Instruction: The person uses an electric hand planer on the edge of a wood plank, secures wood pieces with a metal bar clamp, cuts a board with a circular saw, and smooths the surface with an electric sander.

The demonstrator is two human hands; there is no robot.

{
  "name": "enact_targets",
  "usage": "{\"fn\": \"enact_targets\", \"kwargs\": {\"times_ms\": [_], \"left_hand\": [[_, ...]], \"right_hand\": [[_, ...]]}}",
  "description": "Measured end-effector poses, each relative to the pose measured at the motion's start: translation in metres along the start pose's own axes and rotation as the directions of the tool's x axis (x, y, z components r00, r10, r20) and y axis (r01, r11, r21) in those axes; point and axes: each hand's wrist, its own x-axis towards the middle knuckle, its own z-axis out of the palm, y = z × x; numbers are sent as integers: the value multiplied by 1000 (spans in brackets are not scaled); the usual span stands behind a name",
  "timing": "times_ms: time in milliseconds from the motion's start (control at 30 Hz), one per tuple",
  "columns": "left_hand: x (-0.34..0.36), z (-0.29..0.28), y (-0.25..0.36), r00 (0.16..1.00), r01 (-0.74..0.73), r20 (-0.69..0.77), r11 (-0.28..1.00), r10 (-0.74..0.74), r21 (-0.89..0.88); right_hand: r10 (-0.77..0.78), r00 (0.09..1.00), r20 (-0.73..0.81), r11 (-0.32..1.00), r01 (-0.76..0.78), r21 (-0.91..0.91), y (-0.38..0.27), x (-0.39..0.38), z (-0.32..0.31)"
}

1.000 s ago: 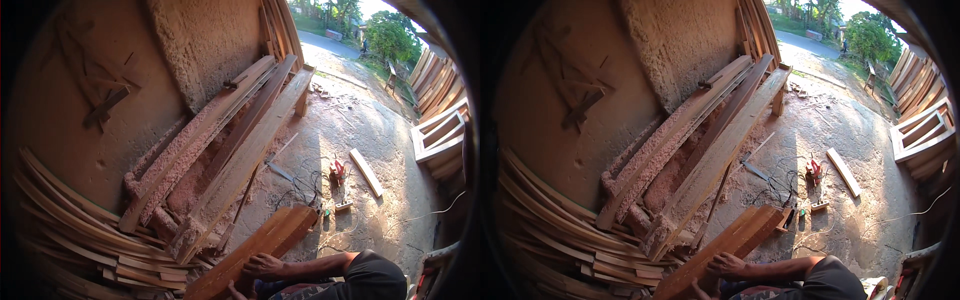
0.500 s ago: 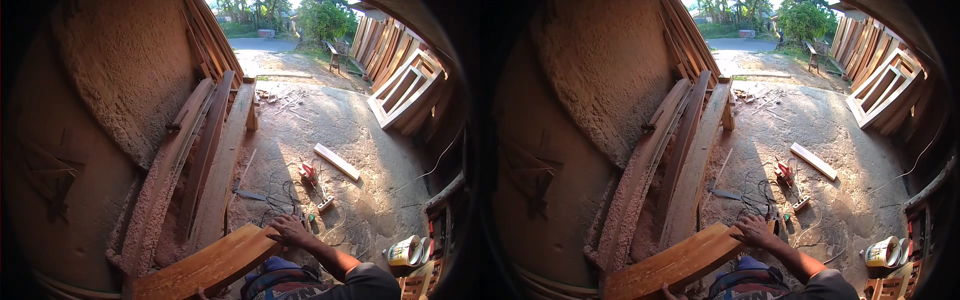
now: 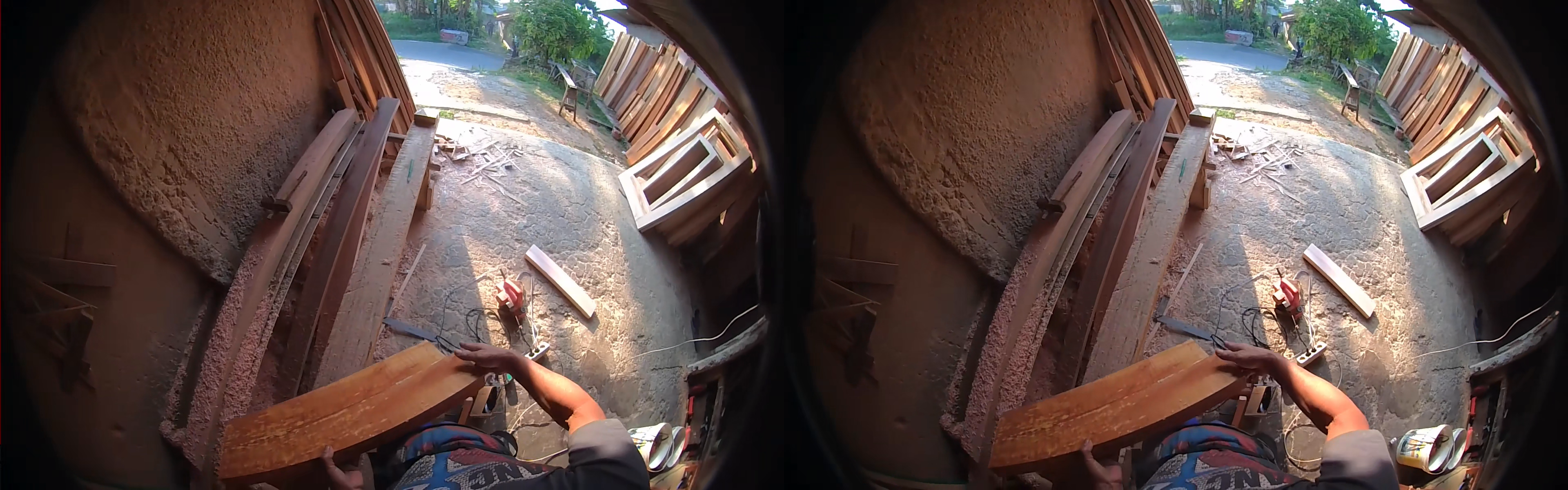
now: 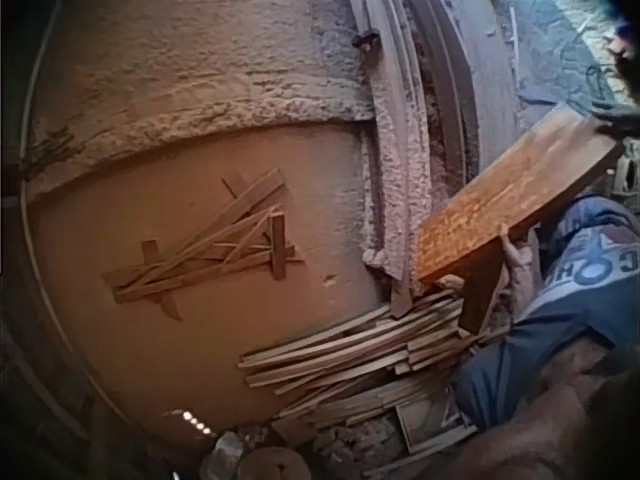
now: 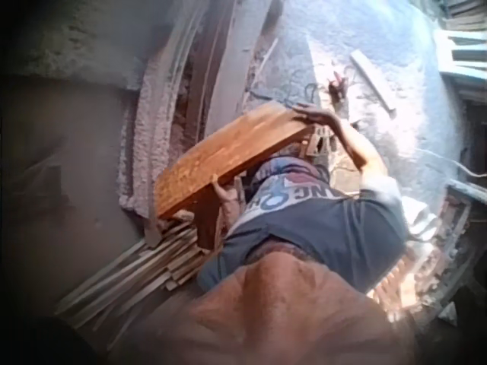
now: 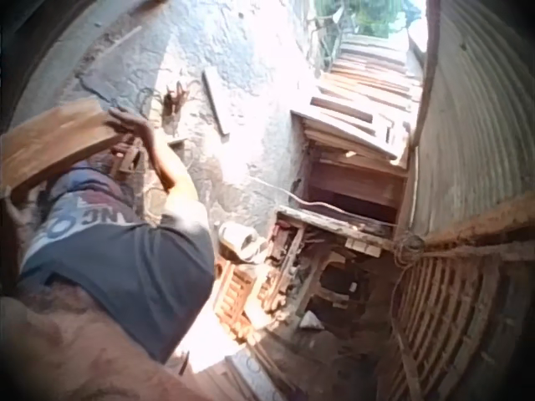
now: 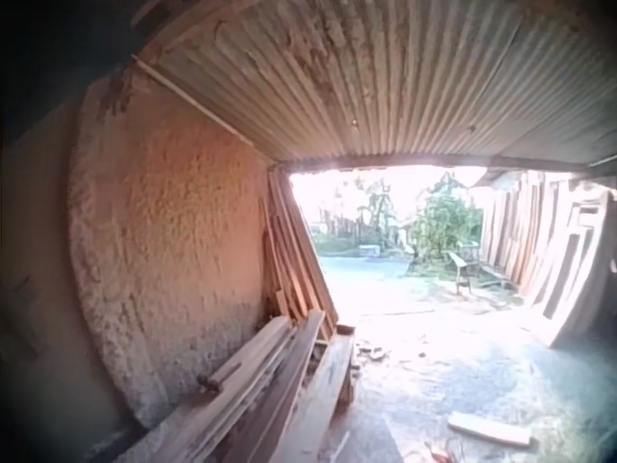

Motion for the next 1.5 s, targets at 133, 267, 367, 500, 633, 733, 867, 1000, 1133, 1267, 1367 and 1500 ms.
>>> {"fn": "enact_targets", "kwargs": {"times_ms": [133, 267, 367, 500, 633, 733, 867, 1000, 1133, 1267, 1367, 1500], "left_hand": [[30, 64, -13, 990, 55, -128, 998, -60, -39], [73, 93, -37, 933, -358, 201, 844, 300, 400], [78, 139, -22, 984, -178, 1, 984, 178, -16], [125, 195, -24, 997, -72, 18, 993, 74, -91], [161, 224, -30, 992, -92, 74, 985, 103, -143], [185, 232, -47, 978, -142, 116, 964, 171, -224], [202, 225, -85, 921, -260, 172, 882, 348, -394], [234, 269, -153, 807, -556, -48, 731, 588, -396], [258, 374, -211, 730, -670, -141, 659, 669, -341], [253, 449, -235, 733, -624, -118, 593, 670, -509], [275, 463, -259, 741, -621, -171, 564, 650, -544], [295, 456, -288, 704, -679, -284, 501, 651, -536]], "right_hand": [[55, 998, -43, 997, -52, 65, -61, 61, -34], [-89, 994, 70, 953, 106, -285, -100, 153, -82], [-2, 999, 52, 906, 24, -422, -210, 132, -59], [-227, 973, -45, 824, 167, -542, -261, 159, -68], [-297, 951, 91, 692, 280, -666, -299, 225, -82], [-326, 928, 183, 638, 358, -682, -328, 264, -96], [-370, 888, 274, 548, 446, -707, -363, 329, -110], [-405, 832, 379, 516, 551, -656, -420, 368, -137], [-425, 771, 474, 651, 625, -432, -436, 429, -207], [-412, 768, 490, 760, 587, -280, -441, 450, -244], [-282, 801, 528, 731, 536, -423, -430, 486, -304], [-473, 817, 331, 537, 565, -627, -482, 466, -342]]}}
